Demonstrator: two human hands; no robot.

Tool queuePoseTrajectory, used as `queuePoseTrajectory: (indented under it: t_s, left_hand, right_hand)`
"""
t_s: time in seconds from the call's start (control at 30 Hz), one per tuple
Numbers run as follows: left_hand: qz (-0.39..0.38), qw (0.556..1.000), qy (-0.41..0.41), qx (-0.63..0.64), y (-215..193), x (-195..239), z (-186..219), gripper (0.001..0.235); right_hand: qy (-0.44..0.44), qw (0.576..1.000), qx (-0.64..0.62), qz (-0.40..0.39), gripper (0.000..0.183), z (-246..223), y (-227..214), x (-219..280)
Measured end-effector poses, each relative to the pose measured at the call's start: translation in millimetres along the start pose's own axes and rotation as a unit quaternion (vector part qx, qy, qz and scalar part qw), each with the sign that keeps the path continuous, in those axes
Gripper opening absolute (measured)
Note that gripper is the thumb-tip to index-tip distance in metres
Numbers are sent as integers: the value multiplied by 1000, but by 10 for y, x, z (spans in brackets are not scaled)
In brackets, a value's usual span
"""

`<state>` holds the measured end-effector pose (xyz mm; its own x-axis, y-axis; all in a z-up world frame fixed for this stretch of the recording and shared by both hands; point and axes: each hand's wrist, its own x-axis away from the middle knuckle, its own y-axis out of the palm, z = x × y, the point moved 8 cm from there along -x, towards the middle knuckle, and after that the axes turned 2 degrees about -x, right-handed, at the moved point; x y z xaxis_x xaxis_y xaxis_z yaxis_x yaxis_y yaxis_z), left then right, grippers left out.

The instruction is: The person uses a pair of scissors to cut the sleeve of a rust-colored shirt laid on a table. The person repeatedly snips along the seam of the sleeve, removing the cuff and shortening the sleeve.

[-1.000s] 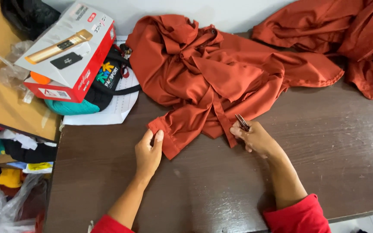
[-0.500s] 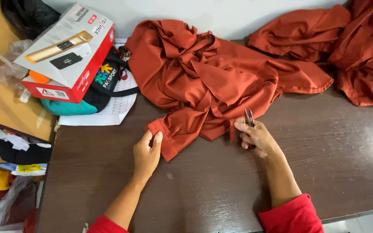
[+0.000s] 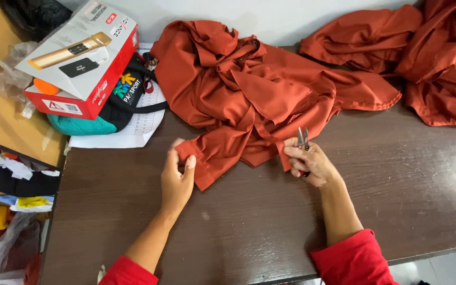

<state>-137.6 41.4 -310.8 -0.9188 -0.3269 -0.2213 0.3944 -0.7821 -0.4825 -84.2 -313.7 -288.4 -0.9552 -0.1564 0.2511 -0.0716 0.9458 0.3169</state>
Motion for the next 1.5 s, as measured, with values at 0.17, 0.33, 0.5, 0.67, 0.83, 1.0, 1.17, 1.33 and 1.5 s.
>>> queuePoseTrajectory:
  t_s: [0.17, 0.33, 0.5, 0.67, 0.83, 1.0, 1.17, 1.33, 1.5]
  left_hand:
    - [211, 943, 256, 2, -500, 313, 879, 44]
    - [-58, 967, 127, 213, 113, 636, 1164, 44]
    - [-147, 954, 87, 245, 267, 593, 1160, 51]
    - [-84, 966, 79, 232, 240, 477, 1003, 5]
    - [-88, 965, -4, 247, 299, 433, 759, 13]
    - [-136, 947, 1, 292, 278, 381, 829, 20]
    - [-7, 974, 97, 205, 198, -43, 869, 31]
    - [-75, 958, 40, 274, 518, -466, 544, 31]
    - [-136, 938, 15, 320, 688, -454, 445, 31]
  right_hand:
    - [-6, 998, -42, -36, 12, 113, 269, 39]
    - [38, 994, -62, -87, 11, 159, 781, 341]
    - [44, 996, -46, -65, 12, 310, 999, 381]
    - [5, 999, 40, 30, 21, 399, 902, 338]
    - [-201, 941, 269, 51, 7, 209, 1006, 516]
    - [-320, 863, 385, -62, 37, 140, 1462, 555]
    - [-407, 843, 352, -3, 10, 132, 1429, 54]
    - [-200, 965, 149, 83, 20, 423, 1380, -484]
    - [-140, 986, 46, 75, 21, 464, 1389, -511]
